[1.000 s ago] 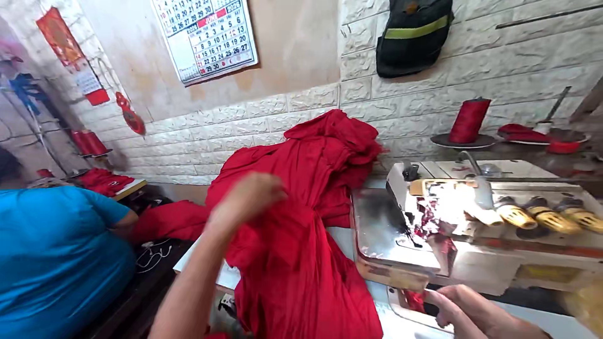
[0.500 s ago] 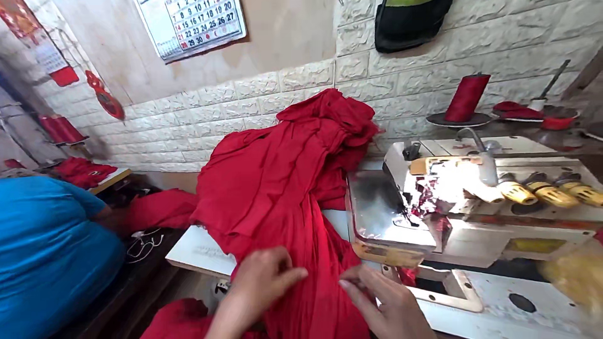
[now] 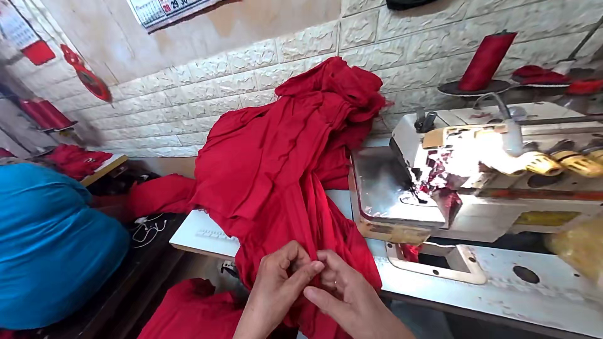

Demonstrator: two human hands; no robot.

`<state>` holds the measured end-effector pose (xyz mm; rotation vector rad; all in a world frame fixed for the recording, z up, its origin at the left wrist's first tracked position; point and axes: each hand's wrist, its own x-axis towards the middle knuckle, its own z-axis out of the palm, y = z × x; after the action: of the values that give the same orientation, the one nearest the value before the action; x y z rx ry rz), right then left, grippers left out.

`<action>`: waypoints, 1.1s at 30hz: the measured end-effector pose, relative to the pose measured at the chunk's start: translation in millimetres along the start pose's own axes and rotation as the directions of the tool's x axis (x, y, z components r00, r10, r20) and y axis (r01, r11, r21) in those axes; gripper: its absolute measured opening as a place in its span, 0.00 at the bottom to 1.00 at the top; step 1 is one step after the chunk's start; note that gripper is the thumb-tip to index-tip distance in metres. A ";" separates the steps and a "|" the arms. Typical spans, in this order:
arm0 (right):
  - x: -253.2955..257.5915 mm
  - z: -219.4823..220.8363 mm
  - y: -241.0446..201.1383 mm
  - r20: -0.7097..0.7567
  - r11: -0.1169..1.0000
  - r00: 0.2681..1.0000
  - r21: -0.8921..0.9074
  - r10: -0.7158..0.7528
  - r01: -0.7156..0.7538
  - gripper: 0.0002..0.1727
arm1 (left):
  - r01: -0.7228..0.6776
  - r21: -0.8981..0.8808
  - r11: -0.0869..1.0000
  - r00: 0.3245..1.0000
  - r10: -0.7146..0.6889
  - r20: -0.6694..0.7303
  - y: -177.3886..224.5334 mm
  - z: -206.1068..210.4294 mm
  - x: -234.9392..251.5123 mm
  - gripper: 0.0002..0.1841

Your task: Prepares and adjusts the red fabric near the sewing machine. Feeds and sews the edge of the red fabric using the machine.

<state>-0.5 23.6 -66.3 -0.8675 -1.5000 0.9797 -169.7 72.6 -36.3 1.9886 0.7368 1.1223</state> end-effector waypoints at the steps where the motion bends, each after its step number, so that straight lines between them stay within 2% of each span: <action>1: -2.1 0.9 2.4 -0.010 1.000 1.000 -0.019 0.021 -0.021 0.18 | -0.010 0.009 1.000 1.000 0.010 0.011 2.6 0.1 2.1 0.11; 3: -5.8 -6.3 6.8 -0.017 0.998 0.999 -0.052 0.042 -0.043 0.10 | -0.024 0.021 0.999 0.999 0.024 0.033 6.6 0.5 7.4 0.11; 7: -16.4 -15.3 5.7 -0.052 0.987 0.999 -0.156 0.014 -0.022 0.08 | -0.079 0.109 0.991 0.997 0.078 0.015 13.1 7.2 21.1 0.13; 8: -18.6 -17.6 2.9 -0.041 0.993 0.999 -0.122 -0.014 0.009 0.08 | -0.121 0.171 0.978 0.993 0.122 0.005 15.3 9.4 25.7 0.13; 10: -20.8 -23.8 -3.4 0.024 0.994 0.996 0.072 -0.085 0.083 0.06 | -0.219 0.304 0.927 0.975 0.219 0.036 18.2 12.7 35.3 0.17; 12: -22.2 -33.5 -8.6 0.131 0.945 0.978 0.305 -0.161 0.115 0.07 | -0.310 0.315 0.897 0.949 0.271 0.163 20.7 15.6 42.0 0.23; 14: -23.5 -43.2 -12.4 0.219 0.901 0.952 0.419 -0.216 0.108 0.08 | -0.383 0.252 0.889 0.897 0.293 0.330 23.4 14.9 46.7 0.27; 16: -27.0 -53.6 -13.4 0.240 0.923 0.947 0.367 -0.212 0.114 0.07 | -0.434 0.143 0.890 0.827 0.330 0.456 27.7 7.8 56.6 0.25; 19: -30.5 -65.3 -8.0 0.167 0.985 0.971 0.051 -0.170 0.164 0.04 | -0.387 0.027 0.922 0.789 0.316 0.528 40.5 -16.1 74.1 0.23; 22: -34.3 -68.1 -1.7 0.083 0.960 0.991 -0.250 -0.107 0.125 0.07 | -0.374 0.112 0.921 0.831 0.279 0.482 55.2 -31.0 86.7 0.21; 26: -40.5 -70.2 -0.3 0.095 0.905 0.990 -0.423 0.102 -0.053 0.13 | -0.444 0.387 0.808 0.879 0.310 0.362 73.2 -43.3 109.2 0.21; 28: -41.9 -72.8 4.3 0.081 0.905 0.991 -0.421 0.105 -0.061 0.15 | -0.431 0.528 0.731 0.902 0.336 0.271 78.0 -48.5 126.2 0.23; 30: -38.6 -75.5 10.6 0.013 0.935 1.000 -0.355 0.001 0.004 0.17 | -0.412 0.661 0.627 0.902 0.383 0.198 72.9 -47.9 152.0 0.26; 32: -30.3 -76.3 12.2 -0.081 0.968 0.996 -0.249 -0.032 0.011 0.16 | -0.396 0.782 0.481 0.872 0.464 0.157 50.1 -38.5 184.2 0.28; 33: -26.2 -74.2 11.9 -0.143 0.983 0.990 -0.185 -0.015 -0.012 0.15 | -0.385 0.820 0.423 0.870 0.462 0.170 34.1 -33.8 197.0 0.26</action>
<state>76.8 13.6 -82.4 -1.0473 -1.4837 0.7669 -105.3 213.0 95.1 3.1298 0.9581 1.2632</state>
